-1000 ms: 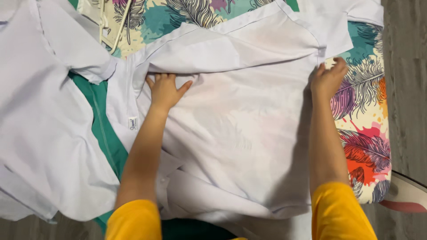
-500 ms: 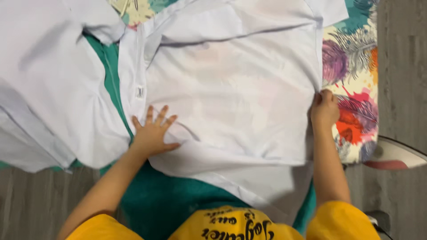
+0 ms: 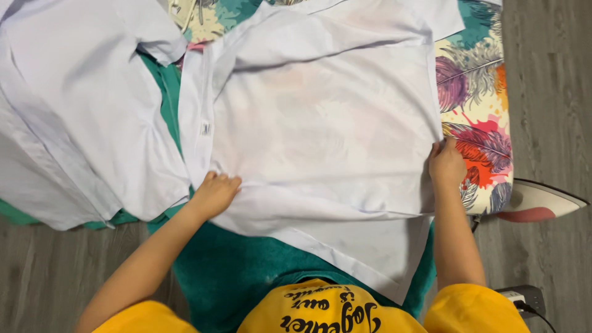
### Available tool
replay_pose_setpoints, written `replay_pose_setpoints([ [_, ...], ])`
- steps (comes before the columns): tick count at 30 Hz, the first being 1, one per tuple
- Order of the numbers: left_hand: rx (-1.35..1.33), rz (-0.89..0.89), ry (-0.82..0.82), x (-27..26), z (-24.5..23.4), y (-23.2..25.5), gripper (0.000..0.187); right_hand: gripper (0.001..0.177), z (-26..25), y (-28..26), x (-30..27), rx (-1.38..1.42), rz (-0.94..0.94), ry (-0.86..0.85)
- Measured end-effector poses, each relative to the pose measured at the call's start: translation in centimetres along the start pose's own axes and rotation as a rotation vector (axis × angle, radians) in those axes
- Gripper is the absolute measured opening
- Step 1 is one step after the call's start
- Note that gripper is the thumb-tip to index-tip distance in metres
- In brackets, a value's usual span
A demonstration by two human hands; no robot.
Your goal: The person irons a white shirt on a patterned ironing board, smoothing the collar, sleeves, and body sections. The shirt is flipped and repositioned multiple times to iron different areas, then placed on a hanger at the end.
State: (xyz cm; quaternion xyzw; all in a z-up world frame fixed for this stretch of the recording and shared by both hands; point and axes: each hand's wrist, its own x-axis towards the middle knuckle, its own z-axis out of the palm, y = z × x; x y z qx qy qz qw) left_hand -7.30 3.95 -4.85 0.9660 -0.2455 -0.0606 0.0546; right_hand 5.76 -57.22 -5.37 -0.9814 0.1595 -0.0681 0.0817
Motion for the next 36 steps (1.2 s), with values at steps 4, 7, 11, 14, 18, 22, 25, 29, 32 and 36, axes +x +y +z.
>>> replay_pose_setpoints([
  [4,-0.210,-0.028,-0.279,-1.9,-2.0,0.8,0.025,0.044,-1.8,0.6,-0.1,-0.097,0.006,-0.140],
  [7,-0.490,-0.037,-0.317,-1.6,-4.1,0.5,0.035,0.052,-4.1,0.0,-0.5,-0.174,0.022,-0.251],
  [11,-0.645,-0.334,-0.313,5.2,-4.9,-0.9,0.039,0.057,-5.6,-2.8,1.1,-0.363,-0.122,-0.076],
  [14,-0.525,-0.146,0.169,13.5,-3.5,-3.0,0.031,0.036,-2.8,-8.4,4.2,0.014,-0.467,-0.075],
  [18,-0.287,-0.258,0.477,22.8,0.3,-4.6,0.039,0.038,4.1,-19.0,6.6,0.264,-0.812,-0.158],
  [22,-0.512,-0.469,0.356,28.7,2.2,-9.1,0.050,0.055,6.5,-25.5,10.1,0.180,-0.664,-0.271],
  [25,-0.746,-0.506,0.308,31.0,2.3,-12.2,0.054,0.080,5.2,-26.9,13.7,0.079,-0.458,-0.335],
  [29,-0.946,-0.497,0.351,33.9,0.4,-14.4,0.059,0.086,3.5,-26.6,17.9,0.092,-0.277,-0.454],
  [32,-0.996,-0.480,0.373,35.0,-2.0,-15.2,0.063,0.081,3.8,-25.6,18.2,0.099,-0.270,-0.475],
  [36,-0.879,-0.482,0.259,35.1,-3.7,-13.8,0.069,0.075,5.2,-23.0,15.8,0.181,-0.400,-0.234],
])
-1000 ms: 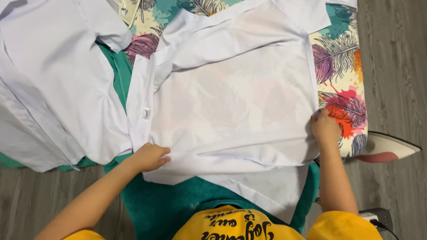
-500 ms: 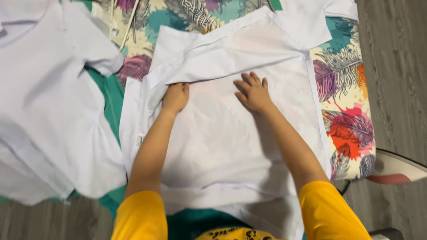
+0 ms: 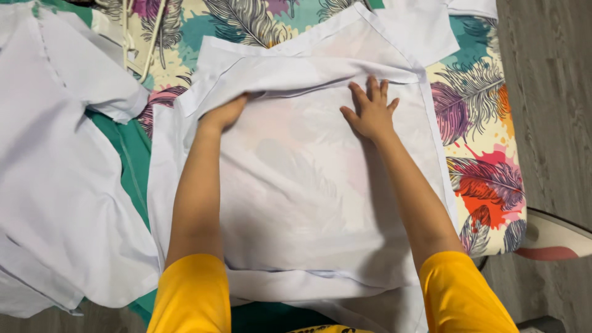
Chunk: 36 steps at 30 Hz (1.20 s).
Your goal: The person irons a white shirt on a patterned ironing board, smoothing the collar, sleeves, and body sections. The shirt is flipped and repositioned multiple times to iron different areas, then placed on a hanger at the end.
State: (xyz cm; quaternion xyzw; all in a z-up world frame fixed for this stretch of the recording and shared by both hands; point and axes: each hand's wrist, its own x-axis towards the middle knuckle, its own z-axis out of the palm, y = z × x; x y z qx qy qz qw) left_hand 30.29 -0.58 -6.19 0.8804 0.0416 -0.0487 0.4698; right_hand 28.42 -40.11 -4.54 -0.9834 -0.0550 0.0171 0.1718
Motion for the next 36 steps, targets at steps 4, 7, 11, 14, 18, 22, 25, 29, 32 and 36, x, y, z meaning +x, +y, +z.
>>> replay_pose_setpoints([
  [4,0.389,-0.070,-0.122,-3.9,1.6,0.1,0.074,0.070,0.7,4.9,-5.2,0.055,-0.091,0.063],
  [7,0.722,-0.080,-0.085,-8.4,3.5,-0.4,0.078,0.069,-0.4,10.6,-11.2,0.194,-0.132,0.154],
  [11,0.735,0.306,0.292,-14.3,5.5,-2.0,0.083,0.076,-2.8,18.9,-24.3,0.392,0.155,0.611],
  [14,0.596,0.377,0.291,-16.9,4.6,-3.4,0.075,0.092,-4.8,23.3,-34.5,0.204,0.370,1.085],
  [18,0.580,0.300,0.386,-19.9,1.2,-4.6,0.044,0.110,-6.0,25.7,-41.4,0.219,0.639,1.241],
  [22,0.852,0.019,0.767,-20.8,-1.2,-3.4,0.086,0.096,-4.5,26.5,-39.7,0.676,0.697,1.058],
  [25,0.595,-0.315,0.735,-19.3,-3.1,-2.4,0.124,0.060,-4.2,27.3,-37.9,0.867,0.657,1.060],
  [29,0.535,-0.577,0.608,-17.6,-3.9,-3.2,0.129,0.046,-5.3,27.3,-36.6,0.901,0.720,1.063],
  [32,0.567,-0.587,0.627,-16.4,-4.0,-5.7,0.110,0.051,-6.7,27.9,-36.5,0.922,0.457,1.032],
  [36,0.525,-0.486,0.523,-15.5,-4.5,-9.1,0.050,0.050,-11.2,30.4,-35.2,0.378,0.587,1.018],
])
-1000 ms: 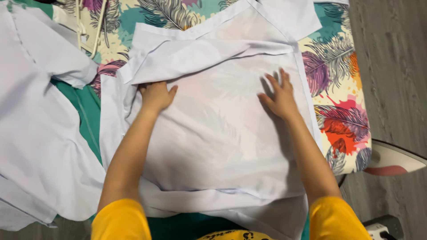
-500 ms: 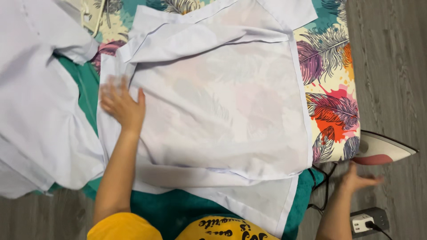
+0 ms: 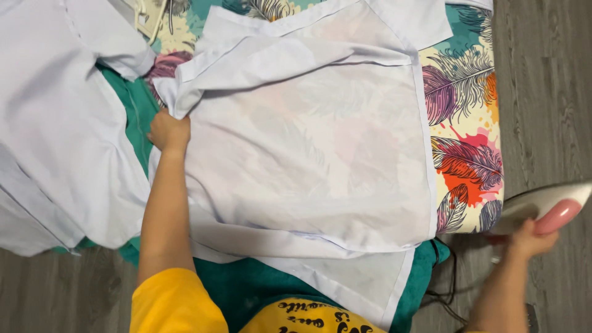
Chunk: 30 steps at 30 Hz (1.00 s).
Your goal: The person irons a white shirt on a patterned ironing board, smoothing the collar, sleeves, and body sections. The shirt is flipped and repositioned multiple times to iron different areas, then placed on a hanger at the end.
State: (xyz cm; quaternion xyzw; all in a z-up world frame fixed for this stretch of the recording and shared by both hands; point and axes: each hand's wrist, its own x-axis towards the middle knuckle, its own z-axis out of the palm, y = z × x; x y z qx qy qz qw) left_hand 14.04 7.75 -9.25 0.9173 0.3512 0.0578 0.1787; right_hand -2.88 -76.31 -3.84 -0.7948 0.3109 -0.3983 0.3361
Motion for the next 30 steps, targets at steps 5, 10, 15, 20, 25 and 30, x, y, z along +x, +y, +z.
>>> replay_pose_setpoints([
  [5,-0.287,0.146,-0.112,2.7,0.5,-0.7,0.060,0.038,-2.2,-4.8,5.2,-0.373,-0.251,-0.337],
  [10,-0.585,0.268,0.008,4.8,1.7,0.4,0.083,0.045,2.6,-17.8,2.8,-0.339,-0.515,-0.707],
  [15,-0.434,0.239,0.194,3.9,3.1,2.1,0.045,0.056,17.4,-32.2,-9.6,-0.149,-0.778,-1.130],
  [20,-0.491,0.309,0.266,3.1,1.2,3.8,0.044,0.057,27.4,-41.0,-22.5,-0.080,-1.119,-1.231],
  [25,-0.594,0.240,0.197,3.9,0.8,4.4,0.044,0.052,34.0,-45.1,-24.7,-0.233,-1.059,-1.269],
  [30,-0.947,0.176,-0.166,5.0,2.1,2.7,0.036,0.057,39.0,-47.3,-23.0,-0.255,-0.997,-1.177],
])
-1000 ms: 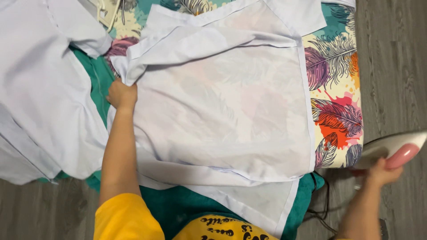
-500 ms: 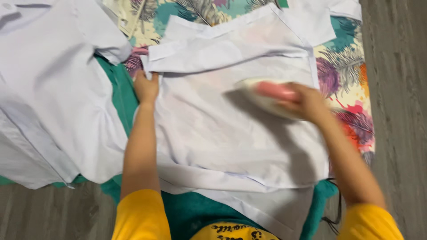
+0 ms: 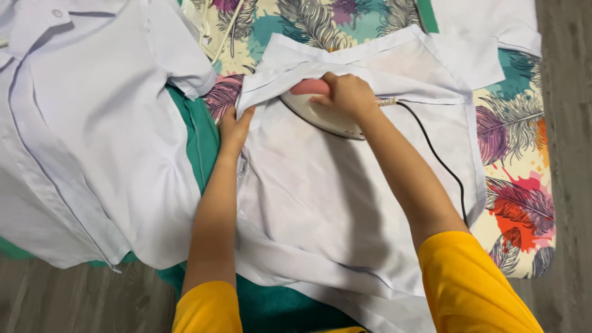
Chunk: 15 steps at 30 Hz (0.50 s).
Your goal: The person irons a white shirt on a patterned ironing board, smoothing the collar, sleeves, and body sections. The shirt is flipped and repositioned multiple times to iron different areas, then placed on a hanger at the end.
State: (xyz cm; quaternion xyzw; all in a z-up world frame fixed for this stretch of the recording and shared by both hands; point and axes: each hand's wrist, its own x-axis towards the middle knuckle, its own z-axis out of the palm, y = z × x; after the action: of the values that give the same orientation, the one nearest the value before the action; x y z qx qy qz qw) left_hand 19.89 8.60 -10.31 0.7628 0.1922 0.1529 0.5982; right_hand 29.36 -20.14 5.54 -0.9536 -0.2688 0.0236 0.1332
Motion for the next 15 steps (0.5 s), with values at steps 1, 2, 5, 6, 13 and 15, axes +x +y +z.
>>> replay_pose_setpoints([
  [1,-0.111,-0.035,-0.047,0.0,-0.1,-0.5,0.035,0.056,-0.1,0.1,0.0,0.032,-0.016,-0.013],
  [2,-0.222,-0.071,-0.094,0.2,-0.3,-1.0,0.033,0.054,-0.2,-0.1,-0.1,0.065,-0.032,-0.027],
  [5,-0.389,-0.140,-0.123,0.9,0.0,-1.4,0.032,0.050,-1.0,-2.1,-1.7,0.108,-0.128,-0.163],
  [6,-0.414,-0.156,-0.114,1.0,0.1,-1.3,0.031,0.051,-1.0,-3.3,-2.5,0.120,-0.166,-0.212],
  [13,-0.381,-0.115,-0.036,0.0,-0.4,-1.1,0.033,0.059,0.6,-7.5,-5.4,-0.009,-0.278,-0.257],
  [15,-0.535,-0.137,-0.076,-0.1,-0.6,-1.2,0.033,0.058,0.8,-6.4,-3.3,-0.074,-0.203,-0.210],
])
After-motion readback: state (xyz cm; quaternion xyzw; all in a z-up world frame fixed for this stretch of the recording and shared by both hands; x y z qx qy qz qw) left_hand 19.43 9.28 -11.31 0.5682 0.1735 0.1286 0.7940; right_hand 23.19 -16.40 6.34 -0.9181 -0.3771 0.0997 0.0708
